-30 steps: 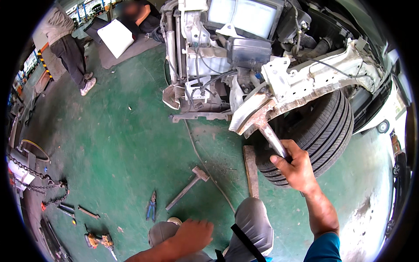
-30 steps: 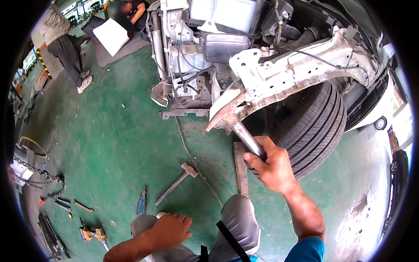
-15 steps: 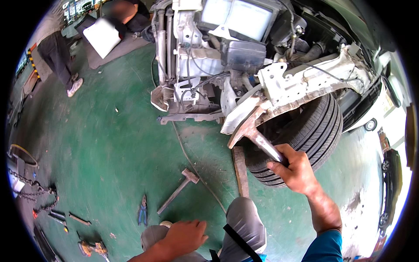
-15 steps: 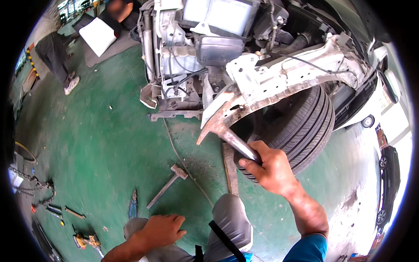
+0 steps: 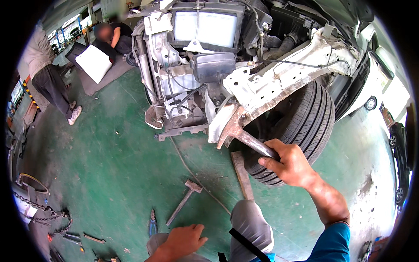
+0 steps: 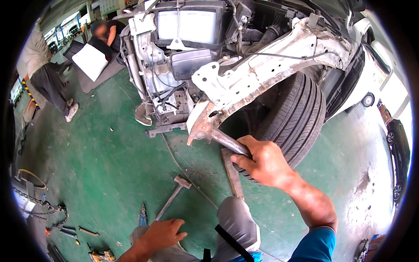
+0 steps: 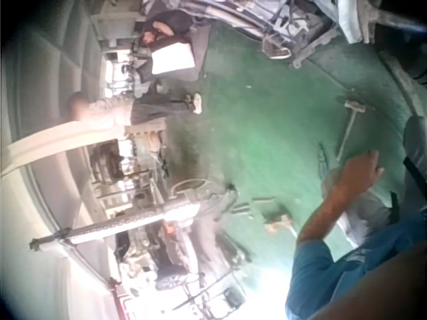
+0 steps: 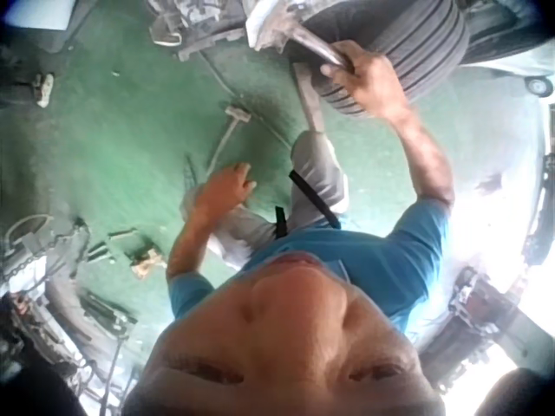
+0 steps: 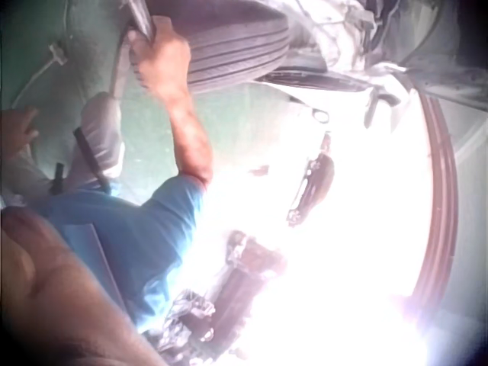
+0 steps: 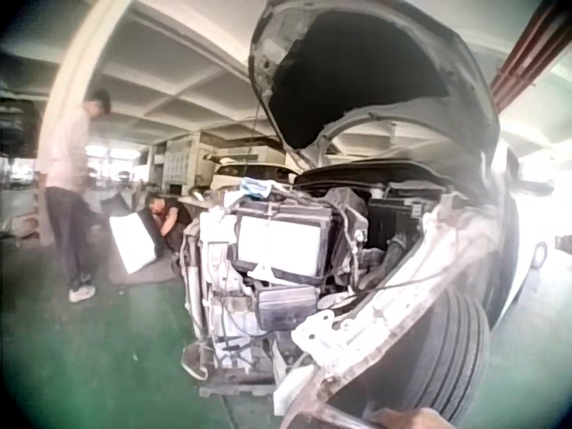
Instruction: The person uses a hammer and a metal punch to repeatedly strike and pry at a damaged section of a car's front frame. They adjust the punch's position and strike it multiple times to separate or reshape the metal components.
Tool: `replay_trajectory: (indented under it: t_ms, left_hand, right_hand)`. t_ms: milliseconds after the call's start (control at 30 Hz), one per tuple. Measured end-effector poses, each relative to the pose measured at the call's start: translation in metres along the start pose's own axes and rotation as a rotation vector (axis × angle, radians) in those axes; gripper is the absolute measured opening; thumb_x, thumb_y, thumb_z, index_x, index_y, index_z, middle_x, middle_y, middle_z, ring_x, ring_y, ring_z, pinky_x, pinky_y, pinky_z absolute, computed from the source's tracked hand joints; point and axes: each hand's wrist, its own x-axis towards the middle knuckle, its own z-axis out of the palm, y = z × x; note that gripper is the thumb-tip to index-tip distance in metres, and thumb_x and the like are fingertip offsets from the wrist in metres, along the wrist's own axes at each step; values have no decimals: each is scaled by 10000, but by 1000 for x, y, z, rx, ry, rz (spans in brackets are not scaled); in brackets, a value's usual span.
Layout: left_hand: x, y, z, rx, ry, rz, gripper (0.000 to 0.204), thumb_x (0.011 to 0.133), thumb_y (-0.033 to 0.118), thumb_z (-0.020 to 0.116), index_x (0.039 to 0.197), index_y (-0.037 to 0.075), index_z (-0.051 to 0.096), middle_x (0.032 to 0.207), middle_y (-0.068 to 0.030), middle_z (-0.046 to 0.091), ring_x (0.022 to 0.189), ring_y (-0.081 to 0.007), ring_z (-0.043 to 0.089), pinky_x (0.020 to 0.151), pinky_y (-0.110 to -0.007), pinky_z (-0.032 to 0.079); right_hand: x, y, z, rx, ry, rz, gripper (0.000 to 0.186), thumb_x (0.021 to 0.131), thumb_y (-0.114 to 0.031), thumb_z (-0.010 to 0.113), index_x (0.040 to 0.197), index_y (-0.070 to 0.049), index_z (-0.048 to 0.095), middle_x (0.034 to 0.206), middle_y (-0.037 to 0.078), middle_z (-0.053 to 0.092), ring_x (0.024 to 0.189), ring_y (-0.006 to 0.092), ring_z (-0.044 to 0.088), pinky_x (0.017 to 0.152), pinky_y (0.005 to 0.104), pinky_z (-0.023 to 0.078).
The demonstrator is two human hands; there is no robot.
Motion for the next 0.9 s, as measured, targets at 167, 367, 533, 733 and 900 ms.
replay_trajectory:
  t_ms: [167, 367, 533, 733, 900]
  left_hand:
    - [-6, -4, 6, -4, 144, 102, 349, 853, 345, 659, 997, 46, 551, 794, -130, 657, 645, -331, 668, 527, -433, 544]
    - [-8, -7, 7, 12, 53, 84, 404, 857, 368, 664, 1086, 46, 577, 838, -121, 677, 705, -328, 673, 594, -435, 543]
    - [0, -9, 4, 5, 60, 112, 396, 848, 352, 675, 1073, 44, 570, 789, -116, 662, 670, -320, 670, 575, -424, 538]
    - [-7, -10, -10, -17, 52, 91, 402, 845, 348, 682, 1102, 55, 583, 835, -112, 667, 726, -313, 675, 641, -432, 544]
    - [-13, -141, 4, -1069, 357, -13, 361, 940, 182, 588, 1269, 36, 563, 1001, -96, 661, 890, -168, 640, 779, -313, 525]
  right_hand:
    - [0, 0, 6, 17, 11, -12, 292, 860, -200, 720, 1039, 4, 613, 666, 175, 590, 600, 326, 617, 566, 402, 473]
    - [-3, -9, 11, 5, 23, -39, 280, 860, -158, 719, 1051, 13, 605, 690, 176, 607, 594, 320, 616, 566, 384, 483]
    - [11, -14, 8, -103, 17, -90, 293, 859, -158, 720, 1066, 14, 603, 746, 175, 628, 620, 327, 625, 584, 380, 492]
    - [36, -39, -1, -188, -34, -67, 292, 850, -159, 724, 1063, 5, 606, 759, 159, 634, 639, 325, 632, 599, 377, 498]
    - [4, -3, 27, -55, -188, -18, 290, 811, -123, 734, 1016, 29, 597, 628, 69, 566, 530, 136, 526, 505, 291, 415]
